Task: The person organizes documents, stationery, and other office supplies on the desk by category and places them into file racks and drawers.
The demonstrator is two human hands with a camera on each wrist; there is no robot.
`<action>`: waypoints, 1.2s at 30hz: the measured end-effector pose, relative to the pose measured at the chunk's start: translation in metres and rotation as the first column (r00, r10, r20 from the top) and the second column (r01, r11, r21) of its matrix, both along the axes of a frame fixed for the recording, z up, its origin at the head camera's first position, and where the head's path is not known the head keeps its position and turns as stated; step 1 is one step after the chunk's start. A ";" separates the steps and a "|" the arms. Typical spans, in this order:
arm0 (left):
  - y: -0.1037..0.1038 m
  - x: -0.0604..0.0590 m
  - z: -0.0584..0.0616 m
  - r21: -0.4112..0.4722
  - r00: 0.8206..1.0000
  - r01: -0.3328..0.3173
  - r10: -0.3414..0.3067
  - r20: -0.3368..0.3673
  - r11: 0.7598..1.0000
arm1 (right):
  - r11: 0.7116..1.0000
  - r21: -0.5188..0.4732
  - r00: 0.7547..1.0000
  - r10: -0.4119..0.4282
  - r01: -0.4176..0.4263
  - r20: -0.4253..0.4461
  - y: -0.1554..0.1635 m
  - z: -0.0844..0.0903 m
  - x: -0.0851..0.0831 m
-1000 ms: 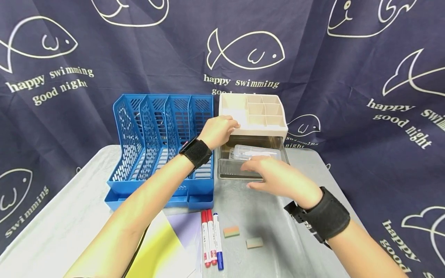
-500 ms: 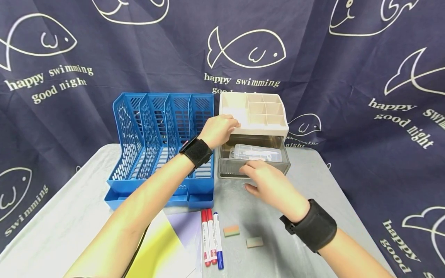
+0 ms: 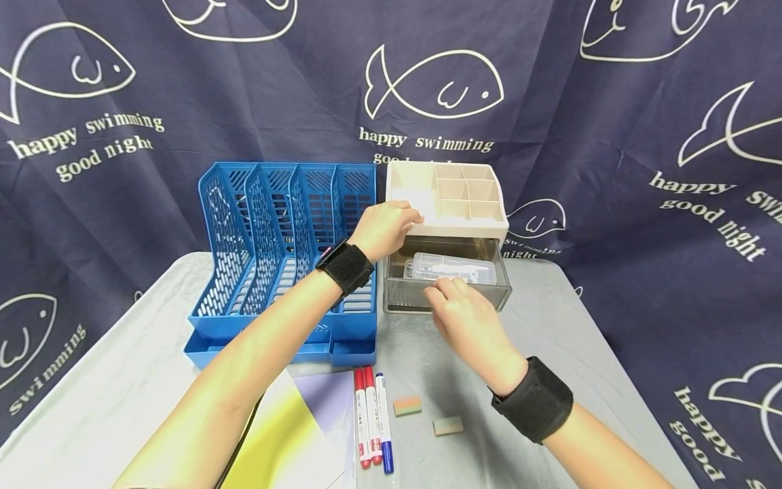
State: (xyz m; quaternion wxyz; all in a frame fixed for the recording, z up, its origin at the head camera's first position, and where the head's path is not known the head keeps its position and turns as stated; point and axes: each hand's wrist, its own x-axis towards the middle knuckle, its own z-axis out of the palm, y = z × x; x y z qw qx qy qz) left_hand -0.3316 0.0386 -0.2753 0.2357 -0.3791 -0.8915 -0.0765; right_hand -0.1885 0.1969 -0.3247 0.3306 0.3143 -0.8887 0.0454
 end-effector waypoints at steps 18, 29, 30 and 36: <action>0.001 -0.002 -0.001 0.013 1.000 0.009 -0.009 0.004 1.000 | 0.998 -0.034 0.990 0.050 -0.055 -0.129 0.006 -0.012 -0.013; 0.001 -0.002 0.000 0.000 1.000 0.006 -0.006 0.015 1.000 | 0.998 -0.029 0.992 0.057 -0.061 -0.116 0.007 -0.012 -0.018; 0.001 -0.002 0.000 0.000 1.000 0.007 -0.007 0.015 1.000 | 0.998 -0.027 0.991 0.058 -0.061 -0.117 0.007 -0.011 -0.019; 0.000 -0.001 0.001 -0.002 1.000 0.007 -0.007 0.015 1.000 | 0.997 -0.027 0.990 0.072 -0.076 -0.123 0.009 -0.011 -0.024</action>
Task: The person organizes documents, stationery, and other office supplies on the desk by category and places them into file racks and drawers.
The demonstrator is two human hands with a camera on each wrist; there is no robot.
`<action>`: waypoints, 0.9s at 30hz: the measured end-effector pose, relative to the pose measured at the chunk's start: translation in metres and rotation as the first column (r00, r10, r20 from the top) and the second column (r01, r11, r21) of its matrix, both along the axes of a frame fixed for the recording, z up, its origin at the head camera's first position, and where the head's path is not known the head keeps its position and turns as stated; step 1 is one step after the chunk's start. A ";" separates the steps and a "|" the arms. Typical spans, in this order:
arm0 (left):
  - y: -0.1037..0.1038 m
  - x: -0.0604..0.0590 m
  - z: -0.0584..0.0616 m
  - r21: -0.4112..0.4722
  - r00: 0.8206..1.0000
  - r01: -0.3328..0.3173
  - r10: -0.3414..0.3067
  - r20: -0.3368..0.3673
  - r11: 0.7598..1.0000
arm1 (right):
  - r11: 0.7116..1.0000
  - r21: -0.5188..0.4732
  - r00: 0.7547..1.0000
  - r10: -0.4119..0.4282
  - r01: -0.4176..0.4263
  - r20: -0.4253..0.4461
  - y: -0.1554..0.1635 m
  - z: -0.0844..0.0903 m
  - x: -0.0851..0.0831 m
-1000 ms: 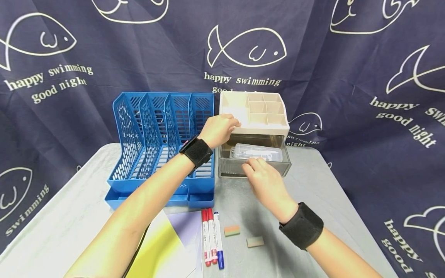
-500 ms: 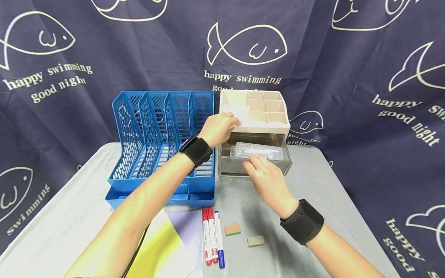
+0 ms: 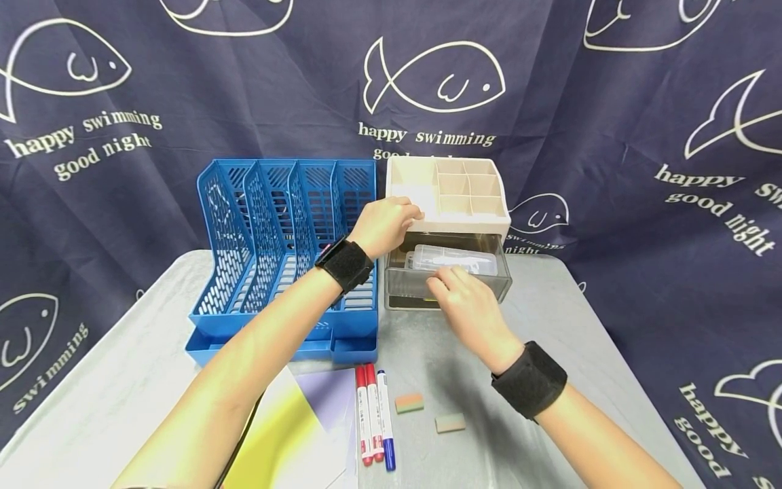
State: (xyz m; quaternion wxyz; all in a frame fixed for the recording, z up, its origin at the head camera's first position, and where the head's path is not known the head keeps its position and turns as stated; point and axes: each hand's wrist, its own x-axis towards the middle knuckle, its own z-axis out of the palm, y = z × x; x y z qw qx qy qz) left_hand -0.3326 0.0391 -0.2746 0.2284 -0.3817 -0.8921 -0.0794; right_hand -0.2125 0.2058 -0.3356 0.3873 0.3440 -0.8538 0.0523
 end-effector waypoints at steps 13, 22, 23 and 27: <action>0.000 0.000 0.001 -0.007 1.000 -0.004 0.004 0.000 1.000 | 1.000 -0.018 0.999 0.023 -0.023 0.032 0.010 0.003 -0.017; 0.000 0.000 0.001 -0.014 1.000 -0.012 0.012 0.009 1.000 | 0.998 -0.062 0.998 0.030 -0.027 0.050 0.013 0.005 -0.030; 0.000 -0.001 0.001 -0.014 1.000 -0.013 0.013 0.009 1.000 | 0.997 -0.068 0.998 0.033 -0.029 0.049 0.013 0.005 -0.031; 0.001 -0.001 0.000 -0.009 1.000 -0.008 0.008 0.013 1.000 | 0.997 -0.077 0.998 0.031 -0.027 0.048 0.013 0.005 -0.036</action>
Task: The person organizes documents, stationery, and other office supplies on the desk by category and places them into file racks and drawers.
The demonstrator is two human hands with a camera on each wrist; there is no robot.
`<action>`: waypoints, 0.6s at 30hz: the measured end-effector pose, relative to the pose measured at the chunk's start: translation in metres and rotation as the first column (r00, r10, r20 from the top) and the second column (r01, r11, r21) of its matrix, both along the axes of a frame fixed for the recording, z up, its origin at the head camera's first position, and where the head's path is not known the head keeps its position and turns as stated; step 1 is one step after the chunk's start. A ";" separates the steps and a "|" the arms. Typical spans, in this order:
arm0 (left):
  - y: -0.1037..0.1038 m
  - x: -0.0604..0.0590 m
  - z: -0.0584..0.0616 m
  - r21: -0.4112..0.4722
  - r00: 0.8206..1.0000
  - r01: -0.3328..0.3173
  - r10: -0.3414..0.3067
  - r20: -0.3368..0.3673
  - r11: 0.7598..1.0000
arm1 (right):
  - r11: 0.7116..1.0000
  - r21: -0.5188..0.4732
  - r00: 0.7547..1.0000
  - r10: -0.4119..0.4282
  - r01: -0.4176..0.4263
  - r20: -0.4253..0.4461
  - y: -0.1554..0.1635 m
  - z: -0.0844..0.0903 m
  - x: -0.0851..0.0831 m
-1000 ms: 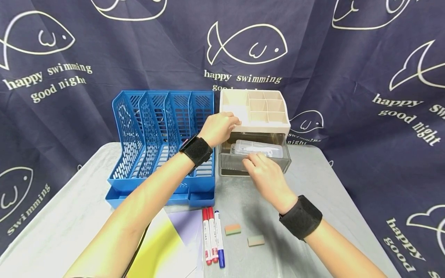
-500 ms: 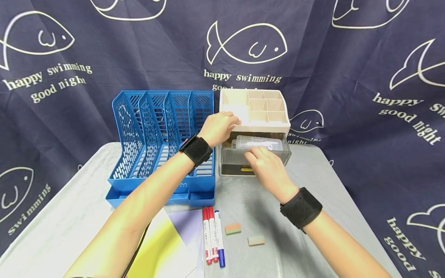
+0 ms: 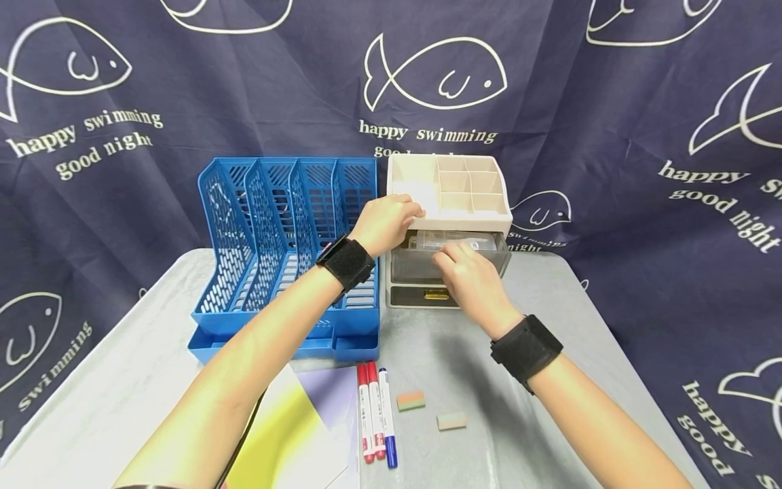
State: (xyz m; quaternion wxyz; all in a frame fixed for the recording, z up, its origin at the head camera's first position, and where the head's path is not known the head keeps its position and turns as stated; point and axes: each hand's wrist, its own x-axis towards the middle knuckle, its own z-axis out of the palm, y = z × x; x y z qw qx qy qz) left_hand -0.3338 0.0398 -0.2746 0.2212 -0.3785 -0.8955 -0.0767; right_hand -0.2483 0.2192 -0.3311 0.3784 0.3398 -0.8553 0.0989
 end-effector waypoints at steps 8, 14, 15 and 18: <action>0.000 0.000 0.001 -0.004 1.000 -0.002 0.002 0.001 1.000 | 0.999 0.008 0.999 -0.037 0.037 0.015 0.000 0.000 -0.010; 0.000 0.001 0.001 0.004 1.000 -0.008 0.008 0.010 1.000 | 0.998 0.004 0.998 -0.065 0.065 0.017 -0.001 -0.001 -0.021; 0.000 0.001 0.001 0.006 1.000 -0.009 0.008 0.009 1.000 | 0.998 0.001 0.997 -0.069 0.069 0.021 -0.001 -0.002 -0.022; 0.000 0.000 0.000 0.009 1.000 -0.005 0.005 -0.001 1.000 | 0.996 -0.013 0.996 -0.083 0.083 0.027 -0.003 -0.002 -0.026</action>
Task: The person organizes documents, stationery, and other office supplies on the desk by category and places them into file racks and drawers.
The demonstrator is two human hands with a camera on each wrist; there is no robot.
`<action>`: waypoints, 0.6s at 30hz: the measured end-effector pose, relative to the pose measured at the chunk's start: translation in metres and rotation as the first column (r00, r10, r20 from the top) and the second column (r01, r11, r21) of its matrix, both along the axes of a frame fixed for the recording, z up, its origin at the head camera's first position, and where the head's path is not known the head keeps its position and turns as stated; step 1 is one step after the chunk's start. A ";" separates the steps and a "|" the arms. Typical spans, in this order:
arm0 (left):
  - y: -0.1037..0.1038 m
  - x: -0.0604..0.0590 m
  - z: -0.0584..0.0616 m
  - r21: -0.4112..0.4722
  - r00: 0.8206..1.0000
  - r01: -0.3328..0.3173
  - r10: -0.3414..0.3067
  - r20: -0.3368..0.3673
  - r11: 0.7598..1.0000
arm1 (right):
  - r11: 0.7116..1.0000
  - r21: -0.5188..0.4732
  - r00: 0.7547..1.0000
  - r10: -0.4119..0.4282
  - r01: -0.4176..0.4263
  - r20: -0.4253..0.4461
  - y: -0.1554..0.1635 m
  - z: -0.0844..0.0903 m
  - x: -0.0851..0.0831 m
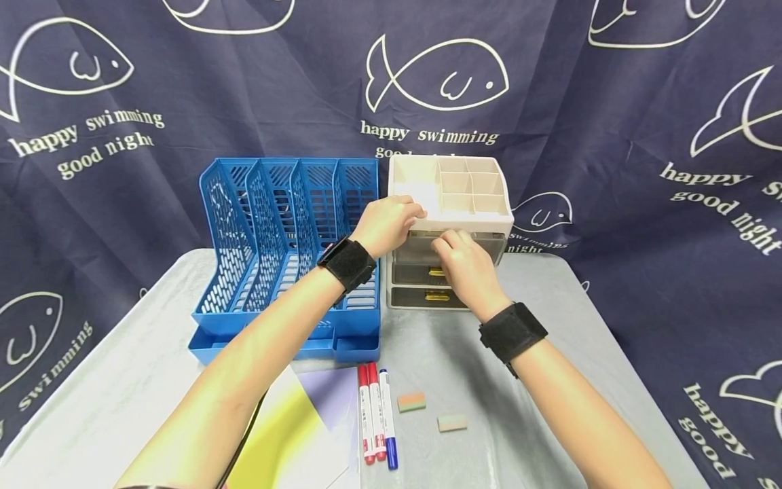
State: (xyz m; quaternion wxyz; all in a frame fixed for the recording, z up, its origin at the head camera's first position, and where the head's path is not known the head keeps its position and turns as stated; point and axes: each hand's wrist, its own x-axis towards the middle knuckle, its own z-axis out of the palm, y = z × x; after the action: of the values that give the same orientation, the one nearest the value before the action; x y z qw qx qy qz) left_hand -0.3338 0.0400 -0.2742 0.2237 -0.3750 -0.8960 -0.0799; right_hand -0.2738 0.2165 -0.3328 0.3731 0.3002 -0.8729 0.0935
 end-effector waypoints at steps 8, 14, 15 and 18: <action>0.000 -0.001 0.000 -0.005 1.000 0.004 -0.004 0.004 1.000 | 1.000 -0.017 1.000 -0.022 0.022 0.001 -0.001 -0.001 -0.006; 0.000 0.000 0.001 -0.004 1.000 -0.004 0.004 0.010 1.000 | 0.999 -0.027 0.999 -0.036 0.036 -0.008 -0.002 -0.002 -0.009; 0.000 0.001 0.001 -0.005 1.000 -0.006 0.006 0.011 1.000 | 0.999 -0.030 0.999 -0.038 0.037 -0.011 -0.003 -0.003 -0.009; 0.000 0.001 0.001 -0.009 1.000 -0.007 0.007 0.013 1.000 | 0.998 -0.038 0.999 -0.045 0.044 -0.014 -0.003 -0.004 -0.011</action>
State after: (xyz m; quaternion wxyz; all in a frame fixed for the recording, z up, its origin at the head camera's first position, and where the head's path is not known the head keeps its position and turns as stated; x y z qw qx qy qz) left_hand -0.3327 0.0405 -0.2734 0.2163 -0.3724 -0.8992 -0.0778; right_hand -0.2844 0.2139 -0.3368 0.3874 0.2743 -0.8745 0.0995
